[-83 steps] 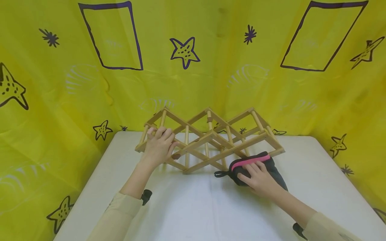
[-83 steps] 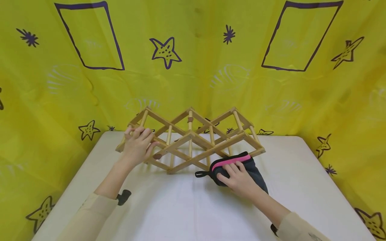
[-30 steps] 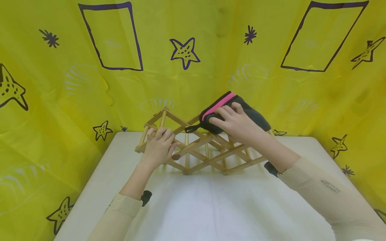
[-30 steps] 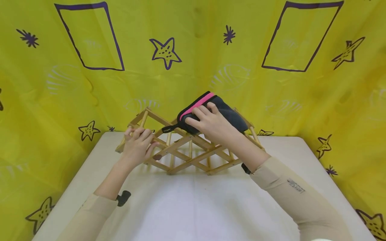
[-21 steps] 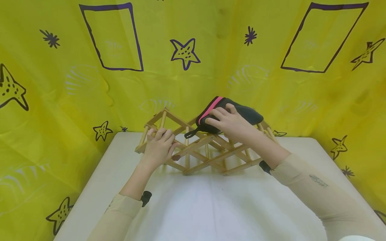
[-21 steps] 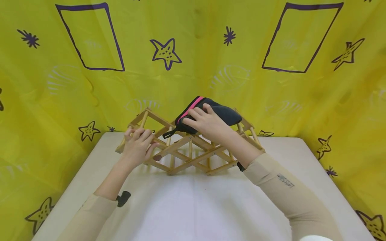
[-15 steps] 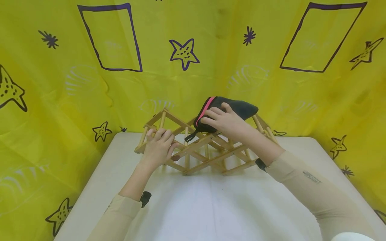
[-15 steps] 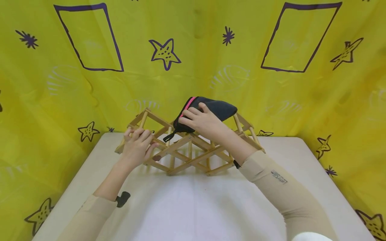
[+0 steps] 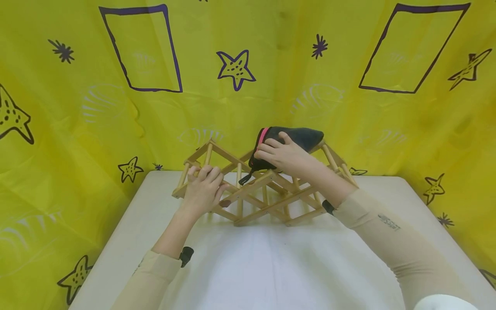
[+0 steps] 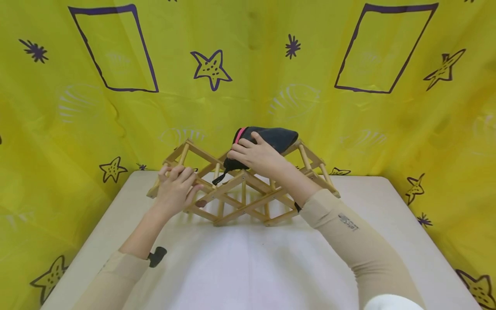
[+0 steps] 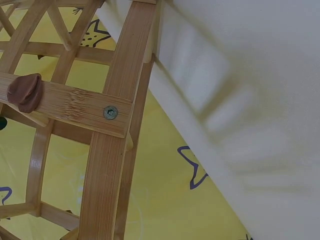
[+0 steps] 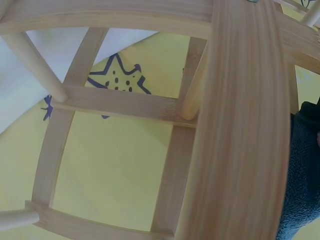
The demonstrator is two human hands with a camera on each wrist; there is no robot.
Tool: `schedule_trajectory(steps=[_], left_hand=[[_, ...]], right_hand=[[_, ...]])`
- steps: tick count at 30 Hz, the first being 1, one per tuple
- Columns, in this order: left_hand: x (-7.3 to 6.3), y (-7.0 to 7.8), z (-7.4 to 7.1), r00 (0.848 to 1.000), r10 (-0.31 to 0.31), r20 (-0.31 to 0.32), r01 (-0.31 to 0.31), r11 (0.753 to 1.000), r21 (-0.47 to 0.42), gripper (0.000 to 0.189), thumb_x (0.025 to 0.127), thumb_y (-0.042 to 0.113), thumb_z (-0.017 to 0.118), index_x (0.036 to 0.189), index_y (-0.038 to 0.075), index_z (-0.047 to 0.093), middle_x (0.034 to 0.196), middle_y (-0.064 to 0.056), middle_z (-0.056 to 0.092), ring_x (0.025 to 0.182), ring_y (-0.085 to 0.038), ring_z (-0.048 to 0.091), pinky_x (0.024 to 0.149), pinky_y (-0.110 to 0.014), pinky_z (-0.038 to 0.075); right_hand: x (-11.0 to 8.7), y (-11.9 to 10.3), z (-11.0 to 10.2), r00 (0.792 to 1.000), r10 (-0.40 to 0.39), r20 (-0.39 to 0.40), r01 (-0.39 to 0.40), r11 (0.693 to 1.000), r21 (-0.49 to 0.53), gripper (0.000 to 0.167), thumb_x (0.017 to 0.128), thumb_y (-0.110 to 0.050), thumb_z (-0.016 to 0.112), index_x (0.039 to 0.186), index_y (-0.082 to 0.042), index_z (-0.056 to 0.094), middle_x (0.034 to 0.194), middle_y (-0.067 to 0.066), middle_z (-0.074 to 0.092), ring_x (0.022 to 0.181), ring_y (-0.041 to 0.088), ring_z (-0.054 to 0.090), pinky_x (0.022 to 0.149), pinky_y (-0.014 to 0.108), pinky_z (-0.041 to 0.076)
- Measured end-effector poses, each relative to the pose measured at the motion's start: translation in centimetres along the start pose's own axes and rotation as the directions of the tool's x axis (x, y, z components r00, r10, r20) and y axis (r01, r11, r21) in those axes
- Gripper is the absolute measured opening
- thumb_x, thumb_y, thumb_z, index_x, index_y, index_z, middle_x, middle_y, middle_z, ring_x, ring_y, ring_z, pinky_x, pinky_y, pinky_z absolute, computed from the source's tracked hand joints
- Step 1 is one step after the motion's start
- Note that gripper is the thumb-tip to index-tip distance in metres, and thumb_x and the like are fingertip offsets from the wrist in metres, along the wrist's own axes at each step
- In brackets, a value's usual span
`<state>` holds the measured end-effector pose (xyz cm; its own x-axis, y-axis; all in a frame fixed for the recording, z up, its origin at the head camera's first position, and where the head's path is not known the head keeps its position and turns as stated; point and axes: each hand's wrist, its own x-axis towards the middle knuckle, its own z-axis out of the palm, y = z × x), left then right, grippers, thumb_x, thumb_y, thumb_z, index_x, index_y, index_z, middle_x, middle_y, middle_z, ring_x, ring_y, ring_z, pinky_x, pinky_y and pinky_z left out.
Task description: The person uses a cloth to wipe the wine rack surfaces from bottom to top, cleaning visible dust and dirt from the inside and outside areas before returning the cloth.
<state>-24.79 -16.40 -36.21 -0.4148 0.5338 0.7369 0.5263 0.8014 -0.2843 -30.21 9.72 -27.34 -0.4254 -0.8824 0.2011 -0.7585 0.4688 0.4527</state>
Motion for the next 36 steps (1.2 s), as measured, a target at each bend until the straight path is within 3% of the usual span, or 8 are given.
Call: schedule_trajectory(steps=[8,14,22,28,36], left_hand=[[0.0,0.1,-0.3,1.000,-0.009,0.026,0.009,1.000,-0.005,0.025,0.087,0.031,0.049,0.081,0.007,0.053,0.087,-0.004,0.042,0.091,-0.024,0.034,0.080,-0.047,0.015],[-0.1,0.0,-0.2,1.000,-0.004,0.005,0.004,1.000,-0.010,0.025,0.085,0.031,0.051,0.081,0.007,0.054,0.087,-0.004,0.043,0.090,-0.024,0.035,0.080,-0.047,0.016],[-0.1,0.0,0.1,1.000,-0.002,-0.004,0.002,1.000,-0.020,0.024,0.086,0.031,0.050,0.081,0.007,0.054,0.088,-0.004,0.043,0.091,-0.024,0.035,0.080,-0.047,0.015],[-0.1,-0.1,0.1,1.000,-0.007,-0.018,0.006,0.999,-0.037,0.024,0.084,0.031,0.050,0.081,0.007,0.053,0.087,-0.004,0.043,0.090,-0.024,0.035,0.080,-0.047,0.016],[0.0,0.0,0.1,1.000,0.001,-0.007,-0.001,1.000,-0.025,0.026,0.085,0.032,0.050,0.082,0.007,0.054,0.088,-0.004,0.043,0.091,-0.024,0.035,0.080,-0.047,0.016]], right_hand=[[0.4,0.1,0.5,1.000,-0.020,-0.020,0.020,1.000,-0.013,0.046,0.079,-0.005,0.068,0.120,-0.018,0.050,0.123,0.002,0.050,0.116,0.022,0.042,0.099,0.051,0.027],[0.9,0.2,0.9,0.999,-0.024,-0.036,0.024,1.000,-0.015,0.042,0.078,-0.006,0.068,0.114,-0.018,0.050,0.116,0.001,0.051,0.109,0.022,0.043,0.096,0.051,0.027],[1.0,0.2,1.2,0.998,0.023,-0.055,-0.023,1.000,0.004,0.048,0.072,-0.006,0.075,0.111,-0.018,0.050,0.111,0.001,0.050,0.105,0.022,0.042,0.091,0.058,0.025],[1.2,0.3,1.5,0.994,0.051,-0.096,-0.051,0.999,-0.003,0.047,0.072,-0.003,0.074,0.111,-0.018,0.051,0.106,0.000,0.050,0.102,0.022,0.043,0.088,0.056,0.023],[1.5,0.7,1.9,0.990,0.137,-0.040,-0.137,0.991,0.008,0.057,0.070,0.006,0.073,0.116,-0.019,0.050,0.109,0.001,0.050,0.103,0.023,0.040,0.089,0.055,0.021]])
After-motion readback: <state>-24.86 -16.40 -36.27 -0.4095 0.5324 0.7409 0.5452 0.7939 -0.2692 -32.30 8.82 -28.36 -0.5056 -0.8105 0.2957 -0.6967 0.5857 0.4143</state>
